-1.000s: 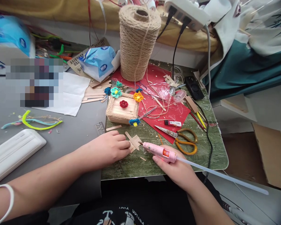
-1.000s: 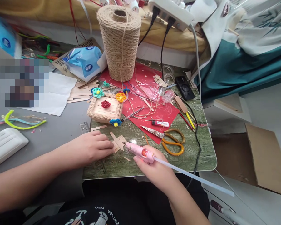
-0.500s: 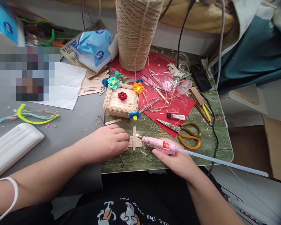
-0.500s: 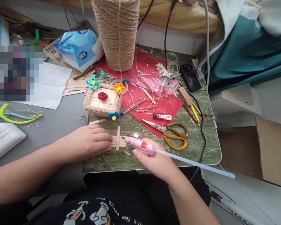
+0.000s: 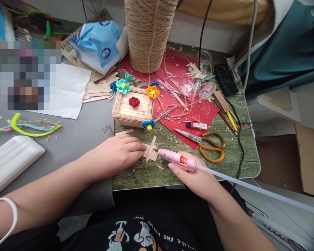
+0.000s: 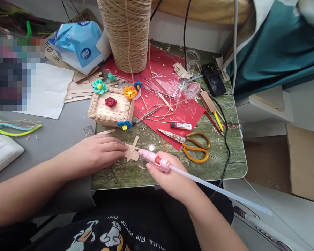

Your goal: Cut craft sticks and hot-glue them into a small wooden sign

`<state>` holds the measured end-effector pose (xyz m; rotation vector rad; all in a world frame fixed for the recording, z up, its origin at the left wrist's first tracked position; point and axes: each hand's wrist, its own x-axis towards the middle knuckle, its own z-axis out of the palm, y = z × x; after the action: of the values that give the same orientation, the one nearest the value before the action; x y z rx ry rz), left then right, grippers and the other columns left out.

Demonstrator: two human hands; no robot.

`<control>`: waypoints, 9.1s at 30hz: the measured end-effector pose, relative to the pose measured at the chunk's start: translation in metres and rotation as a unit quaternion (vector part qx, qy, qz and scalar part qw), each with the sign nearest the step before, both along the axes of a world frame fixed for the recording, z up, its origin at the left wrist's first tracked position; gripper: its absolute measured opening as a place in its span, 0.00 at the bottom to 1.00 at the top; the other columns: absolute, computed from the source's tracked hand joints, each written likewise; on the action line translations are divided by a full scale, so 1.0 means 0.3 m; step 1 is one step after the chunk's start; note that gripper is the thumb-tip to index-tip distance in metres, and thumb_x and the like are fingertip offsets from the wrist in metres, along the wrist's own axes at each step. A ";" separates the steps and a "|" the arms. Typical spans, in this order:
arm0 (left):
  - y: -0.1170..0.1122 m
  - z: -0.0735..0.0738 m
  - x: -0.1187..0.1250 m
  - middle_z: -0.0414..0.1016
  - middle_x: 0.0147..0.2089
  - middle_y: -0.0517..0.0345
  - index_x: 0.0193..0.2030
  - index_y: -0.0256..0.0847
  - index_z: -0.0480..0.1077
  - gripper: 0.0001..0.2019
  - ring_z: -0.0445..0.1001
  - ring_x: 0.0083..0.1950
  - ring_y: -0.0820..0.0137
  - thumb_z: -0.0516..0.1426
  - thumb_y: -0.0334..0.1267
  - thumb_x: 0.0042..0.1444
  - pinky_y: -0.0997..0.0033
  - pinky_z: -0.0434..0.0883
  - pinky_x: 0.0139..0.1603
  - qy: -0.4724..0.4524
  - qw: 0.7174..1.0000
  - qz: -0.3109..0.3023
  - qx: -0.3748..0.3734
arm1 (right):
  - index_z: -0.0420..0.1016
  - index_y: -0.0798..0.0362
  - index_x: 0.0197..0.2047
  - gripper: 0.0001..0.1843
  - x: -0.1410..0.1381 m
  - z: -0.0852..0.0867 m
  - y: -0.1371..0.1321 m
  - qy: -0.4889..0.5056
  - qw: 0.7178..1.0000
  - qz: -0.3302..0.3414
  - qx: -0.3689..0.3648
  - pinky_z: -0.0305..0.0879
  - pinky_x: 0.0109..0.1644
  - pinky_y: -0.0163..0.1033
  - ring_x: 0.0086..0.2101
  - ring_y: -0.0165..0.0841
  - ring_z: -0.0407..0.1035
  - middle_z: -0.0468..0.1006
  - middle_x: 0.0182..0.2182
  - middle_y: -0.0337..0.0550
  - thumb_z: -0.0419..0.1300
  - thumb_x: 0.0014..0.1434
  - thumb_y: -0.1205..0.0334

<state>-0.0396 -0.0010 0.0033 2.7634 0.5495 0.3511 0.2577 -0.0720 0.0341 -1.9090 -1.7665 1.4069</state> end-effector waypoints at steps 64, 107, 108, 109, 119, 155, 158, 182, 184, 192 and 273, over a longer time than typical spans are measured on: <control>-0.027 -0.001 0.011 0.84 0.54 0.54 0.49 0.39 0.79 0.10 0.77 0.42 0.66 0.55 0.28 0.70 0.61 0.68 0.48 0.015 0.999 0.030 0.036 | 0.67 0.49 0.29 0.12 -0.043 0.038 0.012 -0.075 0.994 0.071 -0.023 0.57 0.29 0.35 0.26 0.30 0.67 0.73 0.24 0.34 0.60 0.64 0.57; -0.025 0.008 0.013 0.84 0.55 0.54 0.48 0.39 0.79 0.10 0.77 0.42 0.67 0.55 0.27 0.69 0.62 0.68 0.46 0.000 0.999 0.026 0.037 | 0.72 0.49 0.36 0.07 0.038 -0.030 -0.044 0.016 1.000 -0.017 0.003 0.60 0.32 0.37 0.28 0.32 0.64 0.69 0.27 0.34 0.64 0.63 0.56; -0.025 0.008 0.011 0.83 0.56 0.55 0.48 0.40 0.79 0.11 0.77 0.42 0.67 0.55 0.27 0.70 0.62 0.68 0.46 0.000 0.999 0.026 0.036 | 0.72 0.49 0.36 0.07 0.039 -0.033 -0.044 0.019 1.000 -0.016 0.006 0.60 0.32 0.37 0.28 0.32 0.64 0.69 0.28 0.34 0.64 0.63 0.56; -0.024 0.008 0.010 0.83 0.56 0.55 0.49 0.40 0.79 0.11 0.77 0.42 0.67 0.55 0.27 0.70 0.62 0.68 0.47 0.003 0.999 0.026 0.034 | 0.72 0.49 0.36 0.08 0.040 -0.034 -0.042 0.021 1.000 -0.014 0.008 0.60 0.33 0.37 0.29 0.32 0.65 0.70 0.28 0.35 0.64 0.63 0.56; -0.022 0.002 0.006 0.83 0.57 0.55 0.49 0.40 0.79 0.10 0.76 0.42 0.67 0.56 0.29 0.70 0.62 0.67 0.46 0.005 0.999 0.028 0.031 | 0.66 0.49 0.31 0.11 0.029 0.005 -0.016 -0.041 0.999 0.023 0.000 0.58 0.30 0.36 0.27 0.31 0.64 0.69 0.25 0.33 0.62 0.63 0.57; -0.019 0.007 -0.003 0.82 0.42 0.54 0.47 0.45 0.78 0.07 0.73 0.42 0.67 0.57 0.33 0.70 0.65 0.64 0.44 0.007 0.998 0.037 0.042 | 0.60 0.49 0.28 0.20 -0.090 0.109 0.080 -0.152 0.982 0.115 0.015 0.53 0.28 0.37 0.25 0.30 0.61 0.66 0.24 0.33 0.61 0.65 0.49; -0.022 0.003 -0.005 0.82 0.42 0.54 0.47 0.45 0.78 0.07 0.73 0.41 0.66 0.57 0.33 0.70 0.64 0.64 0.43 0.005 0.999 0.039 0.036 | 0.59 0.49 0.28 0.20 -0.091 0.109 0.079 -0.152 0.981 0.118 0.016 0.54 0.28 0.37 0.25 0.30 0.61 0.65 0.24 0.33 0.61 0.66 0.49; -0.021 -0.010 -0.007 0.83 0.42 0.56 0.46 0.44 0.78 0.08 0.74 0.41 0.66 0.58 0.31 0.70 0.62 0.65 0.47 -0.016 0.998 0.041 0.035 | 0.58 0.48 0.27 0.21 -0.093 0.107 0.080 -0.162 0.978 0.126 0.027 0.51 0.26 0.36 0.23 0.29 0.59 0.64 0.22 0.33 0.61 0.64 0.49; -0.021 -0.010 -0.006 0.83 0.42 0.56 0.47 0.44 0.78 0.08 0.74 0.41 0.66 0.58 0.31 0.70 0.62 0.65 0.46 -0.014 0.999 0.041 0.033 | 0.58 0.48 0.27 0.21 -0.093 0.105 0.079 -0.159 0.979 0.125 0.031 0.51 0.26 0.36 0.23 0.30 0.59 0.64 0.22 0.33 0.61 0.64 0.49; -0.020 -0.009 -0.005 0.83 0.42 0.57 0.46 0.44 0.78 0.07 0.74 0.40 0.66 0.59 0.31 0.69 0.62 0.63 0.43 -0.017 0.999 0.037 0.034 | 0.58 0.49 0.27 0.21 -0.094 0.098 0.080 -0.155 0.980 0.120 0.022 0.51 0.27 0.36 0.24 0.30 0.59 0.65 0.22 0.33 0.61 0.65 0.49; -0.019 -0.007 -0.002 0.82 0.41 0.56 0.46 0.45 0.78 0.07 0.74 0.42 0.66 0.59 0.30 0.68 0.65 0.65 0.47 -0.022 0.999 0.043 0.008 | 0.60 0.49 0.29 0.14 -0.048 0.109 0.026 -0.169 0.980 0.110 -0.008 0.57 0.30 0.36 0.27 0.30 0.65 0.70 0.25 0.34 0.57 0.65 0.56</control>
<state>-0.0403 -0.0066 0.0013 2.7449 0.6595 0.4369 0.2434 -0.0641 0.0668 -2.1186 -2.1826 1.2171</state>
